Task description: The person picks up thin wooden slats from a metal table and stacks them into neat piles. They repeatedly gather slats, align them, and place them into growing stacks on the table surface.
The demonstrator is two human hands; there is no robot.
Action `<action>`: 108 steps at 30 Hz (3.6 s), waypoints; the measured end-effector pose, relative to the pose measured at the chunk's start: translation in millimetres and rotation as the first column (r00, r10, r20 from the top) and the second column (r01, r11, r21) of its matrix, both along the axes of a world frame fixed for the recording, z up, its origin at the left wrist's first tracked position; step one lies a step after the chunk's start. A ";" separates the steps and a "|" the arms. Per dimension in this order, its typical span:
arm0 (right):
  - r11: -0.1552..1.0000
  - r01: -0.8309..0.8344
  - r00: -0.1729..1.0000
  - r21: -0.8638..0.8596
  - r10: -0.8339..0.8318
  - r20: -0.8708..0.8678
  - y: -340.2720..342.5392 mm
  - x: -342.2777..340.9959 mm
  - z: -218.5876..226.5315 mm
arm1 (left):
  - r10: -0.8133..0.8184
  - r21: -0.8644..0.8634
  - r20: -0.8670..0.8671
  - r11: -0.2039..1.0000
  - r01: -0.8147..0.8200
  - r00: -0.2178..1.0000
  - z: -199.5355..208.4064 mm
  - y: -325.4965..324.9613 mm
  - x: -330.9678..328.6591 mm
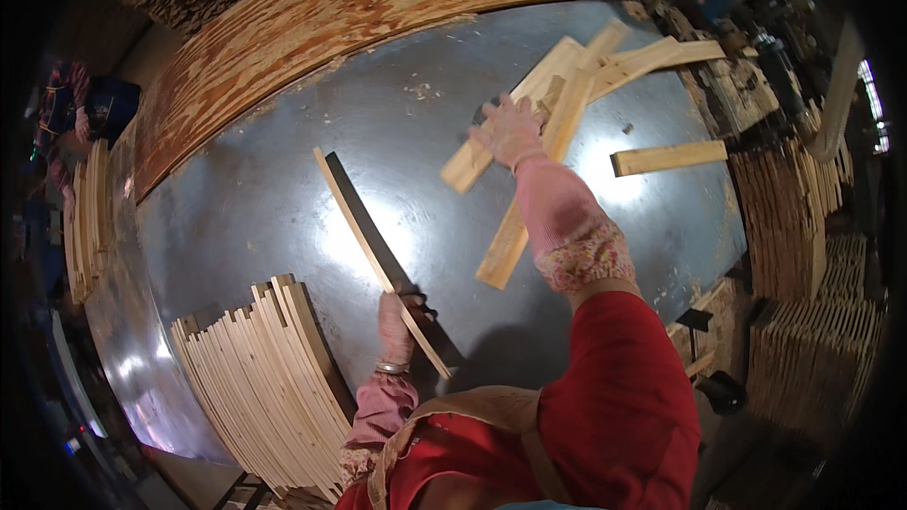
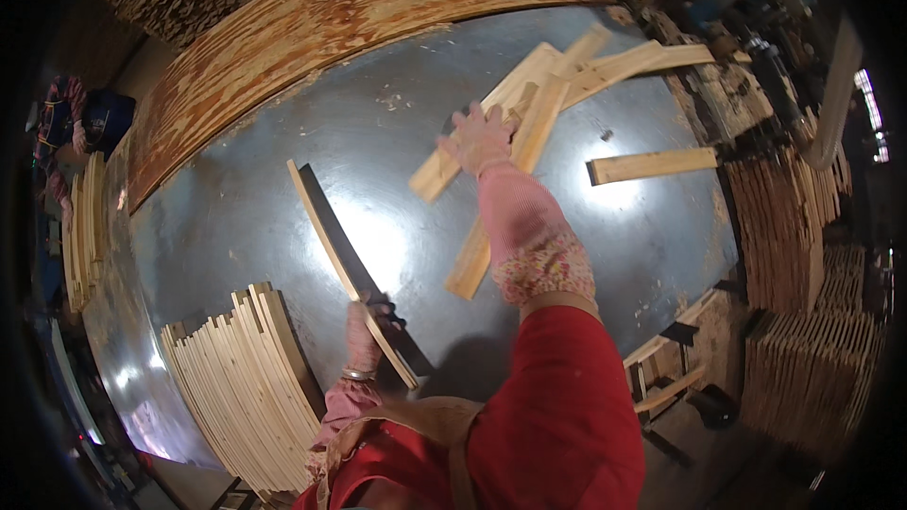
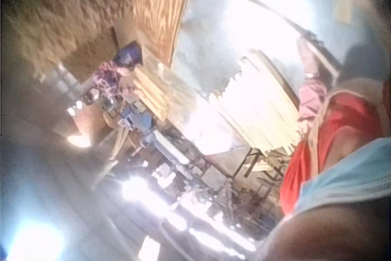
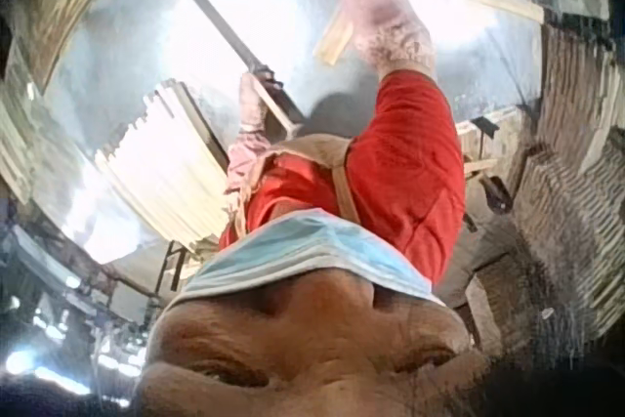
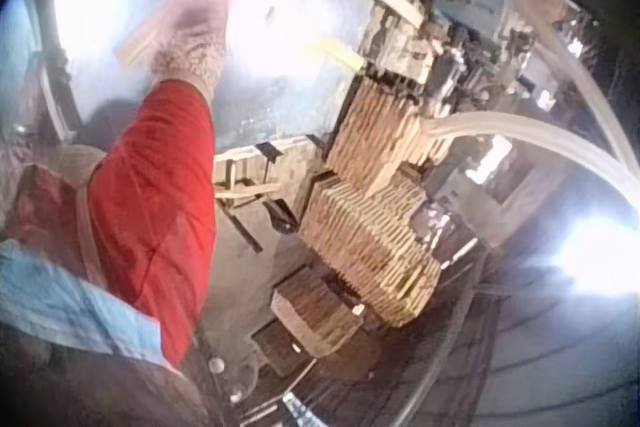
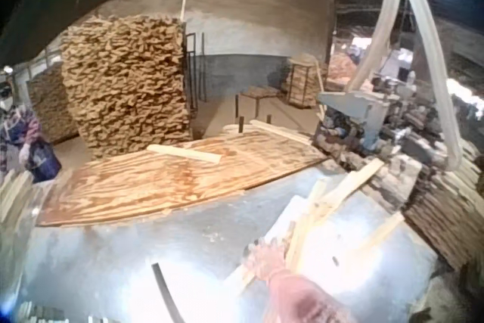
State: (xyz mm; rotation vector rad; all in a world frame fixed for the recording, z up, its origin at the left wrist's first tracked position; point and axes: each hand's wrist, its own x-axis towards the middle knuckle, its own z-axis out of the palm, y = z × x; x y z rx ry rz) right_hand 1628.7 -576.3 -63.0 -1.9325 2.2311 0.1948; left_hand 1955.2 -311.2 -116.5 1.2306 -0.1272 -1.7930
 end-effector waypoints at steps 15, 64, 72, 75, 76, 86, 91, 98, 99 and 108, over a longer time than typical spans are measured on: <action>0.917 0.395 0.868 -0.064 -0.349 0.352 377.3 -1.9 -27.8 | -0.052 0.311 0.709 0.918 0.246 -0.703 56.4 221.9 124.7; 0.849 0.501 0.704 -0.169 -0.286 0.650 134.2 -55.1 -26.4 | -0.304 -0.047 0.845 0.778 0.627 0.440 60.9 106.0 -57.7; 0.987 0.079 0.120 0.141 -0.150 0.981 358.6 23.4 -20.4 | -0.254 -0.185 0.504 0.902 0.390 0.826 84.9 59.4 -99.1; 0.988 -0.152 0.824 -0.037 0.147 0.547 370.6 64.3 27.1 | -0.246 -0.032 0.203 0.966 0.257 0.948 40.1 52.7 -69.3; 0.994 -0.033 0.916 -0.102 0.071 0.396 377.0 67.8 -0.4 | -0.144 -0.050 0.196 0.986 0.157 0.970 46.6 61.8 -61.9; 0.933 0.204 0.081 0.296 -0.318 0.945 343.0 37.9 -17.1 | -0.224 0.382 0.835 0.894 0.235 -0.503 96.9 216.6 94.0; 0.893 0.040 -0.491 0.449 -0.374 0.787 332.6 80.6 -7.3 | 0.147 -0.065 0.970 0.923 0.379 -0.192 69.4 229.1 94.9; 0.945 0.094 -0.197 0.314 -0.292 0.936 305.2 178.1 -34.2 | -0.284 -0.057 0.550 0.925 0.375 0.785 69.6 145.4 1.2; 0.978 0.110 0.087 0.175 -0.185 0.979 292.6 176.7 -37.3 | -0.298 0.014 0.657 0.923 0.384 0.693 69.1 144.6 7.3; 0.947 -0.217 0.970 -0.239 0.238 0.060 110.1 98.1 -52.3 | 0.061 0.069 0.948 0.917 0.392 -0.311 48.6 253.1 80.7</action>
